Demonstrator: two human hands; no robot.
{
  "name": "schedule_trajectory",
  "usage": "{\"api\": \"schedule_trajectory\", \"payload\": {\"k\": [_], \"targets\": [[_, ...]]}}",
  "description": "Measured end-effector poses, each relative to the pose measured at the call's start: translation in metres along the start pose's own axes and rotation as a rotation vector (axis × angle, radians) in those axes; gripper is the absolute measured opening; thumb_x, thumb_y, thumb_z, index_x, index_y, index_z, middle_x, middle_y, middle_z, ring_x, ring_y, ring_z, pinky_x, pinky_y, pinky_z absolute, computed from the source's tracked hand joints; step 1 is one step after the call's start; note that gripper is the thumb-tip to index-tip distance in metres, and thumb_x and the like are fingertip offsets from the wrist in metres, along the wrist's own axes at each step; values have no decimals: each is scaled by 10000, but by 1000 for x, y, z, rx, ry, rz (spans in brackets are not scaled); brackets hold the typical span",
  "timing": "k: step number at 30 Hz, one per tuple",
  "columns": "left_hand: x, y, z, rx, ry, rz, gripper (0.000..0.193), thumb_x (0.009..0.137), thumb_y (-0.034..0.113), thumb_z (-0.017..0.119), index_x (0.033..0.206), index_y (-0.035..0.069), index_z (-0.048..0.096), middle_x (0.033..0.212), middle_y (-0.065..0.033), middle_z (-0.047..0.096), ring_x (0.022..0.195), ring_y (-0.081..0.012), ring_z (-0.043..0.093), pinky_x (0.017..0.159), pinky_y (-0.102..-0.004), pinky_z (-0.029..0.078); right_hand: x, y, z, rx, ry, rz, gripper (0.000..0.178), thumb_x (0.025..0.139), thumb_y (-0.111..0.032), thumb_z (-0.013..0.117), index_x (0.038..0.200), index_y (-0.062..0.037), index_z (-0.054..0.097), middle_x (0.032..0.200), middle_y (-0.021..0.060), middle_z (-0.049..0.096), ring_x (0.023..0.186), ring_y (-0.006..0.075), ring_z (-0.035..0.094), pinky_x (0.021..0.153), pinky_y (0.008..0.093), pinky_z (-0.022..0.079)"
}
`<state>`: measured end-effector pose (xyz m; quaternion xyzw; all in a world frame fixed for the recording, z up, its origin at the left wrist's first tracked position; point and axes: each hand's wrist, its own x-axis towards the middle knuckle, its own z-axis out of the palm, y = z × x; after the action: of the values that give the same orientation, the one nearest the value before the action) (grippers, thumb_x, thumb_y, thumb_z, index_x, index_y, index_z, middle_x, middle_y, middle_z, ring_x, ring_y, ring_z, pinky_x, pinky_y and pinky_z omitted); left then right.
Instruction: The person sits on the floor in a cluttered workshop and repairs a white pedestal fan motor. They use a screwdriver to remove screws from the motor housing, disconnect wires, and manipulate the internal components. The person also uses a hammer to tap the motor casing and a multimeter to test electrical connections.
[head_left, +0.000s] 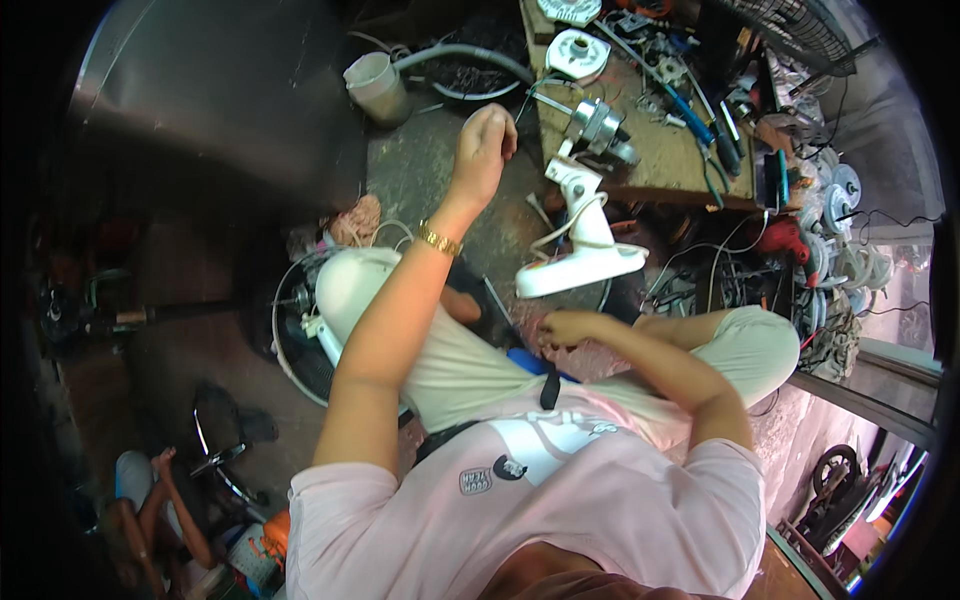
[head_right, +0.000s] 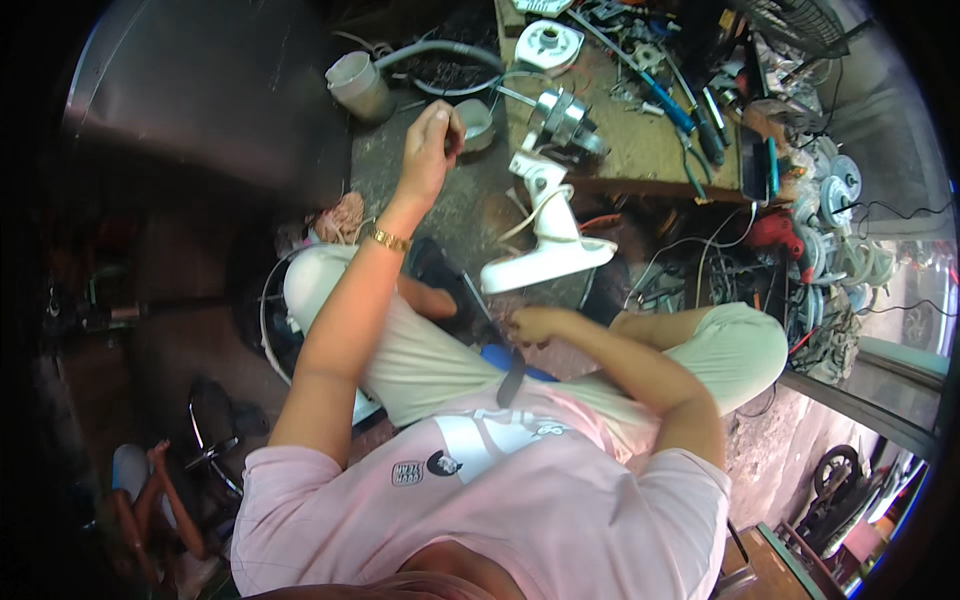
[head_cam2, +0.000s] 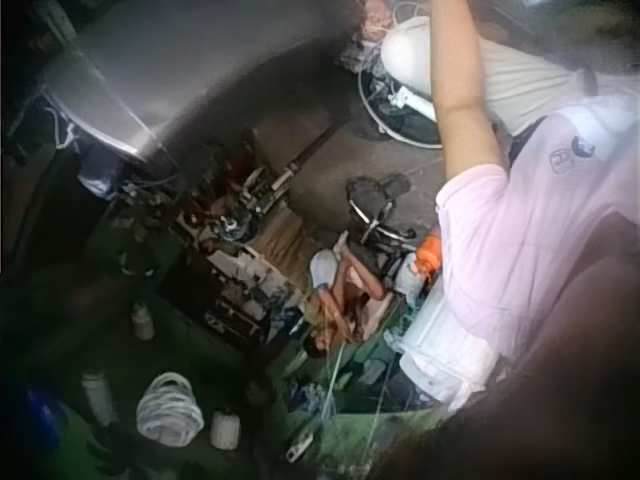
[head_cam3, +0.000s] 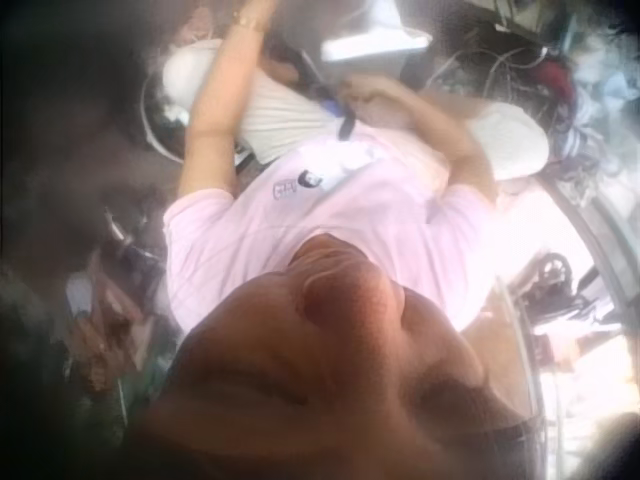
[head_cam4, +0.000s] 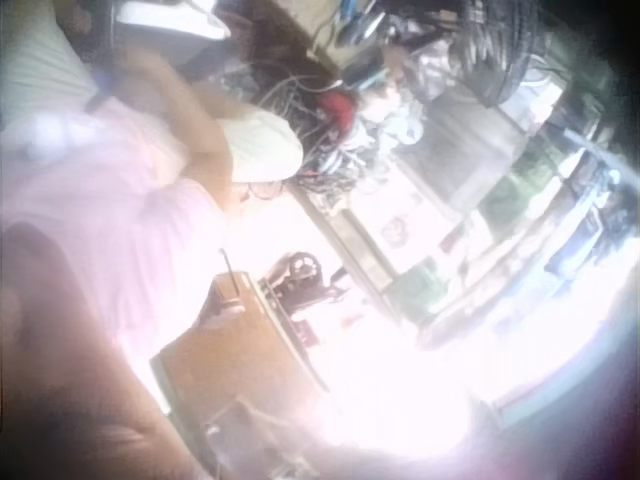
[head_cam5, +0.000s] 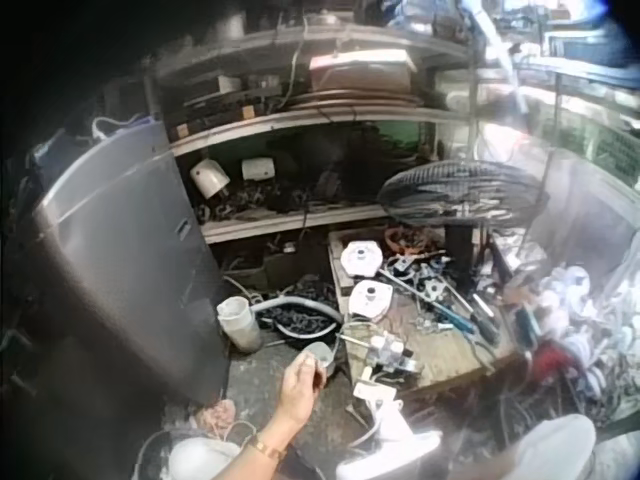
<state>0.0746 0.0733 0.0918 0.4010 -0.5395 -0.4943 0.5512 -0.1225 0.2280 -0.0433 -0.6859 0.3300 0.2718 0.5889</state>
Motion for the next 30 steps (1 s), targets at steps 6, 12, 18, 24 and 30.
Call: {"api": "schedule_trajectory", "payload": {"k": [6,12,18,24,30], "targets": [[1,-3,6,-258,58,-284,278,985,269,555,1109,46,664,784,34,579,650,-20,473,484,-152,326,150,80,80,-203,233,97,390,899,-370,552,1094,-51,662,1112,210,659,1034,375,638,878,465,494],[-5,-11,5,-585,170,-384,245,915,149,666,1147,68,667,885,-15,671,680,-29,524,463,-152,360,193,98,107,-127,234,177,402,886,-380,569,1097,-50,658,1123,211,653,1043,377,632,883,463,493],[-2,-13,12,-783,205,-363,171,897,124,684,1062,81,669,881,-37,683,682,-41,547,455,-157,381,205,113,113,-19,182,149,415,873,-390,585,1100,-49,654,1134,212,647,1053,378,627,889,460,492],[-8,-8,7,-758,101,-323,155,931,197,647,1033,81,665,869,-33,679,702,-58,575,463,-165,394,218,124,119,100,142,105,430,860,-400,602,1104,-48,650,1145,214,642,1062,380,622,894,458,491],[-8,-19,3,-947,105,-514,163,939,151,633,1085,80,627,898,-22,663,735,-80,596,501,-180,438,204,117,117,97,171,120,435,848,-403,608,1097,-49,653,1122,215,646,1051,375,625,883,457,494]]}}
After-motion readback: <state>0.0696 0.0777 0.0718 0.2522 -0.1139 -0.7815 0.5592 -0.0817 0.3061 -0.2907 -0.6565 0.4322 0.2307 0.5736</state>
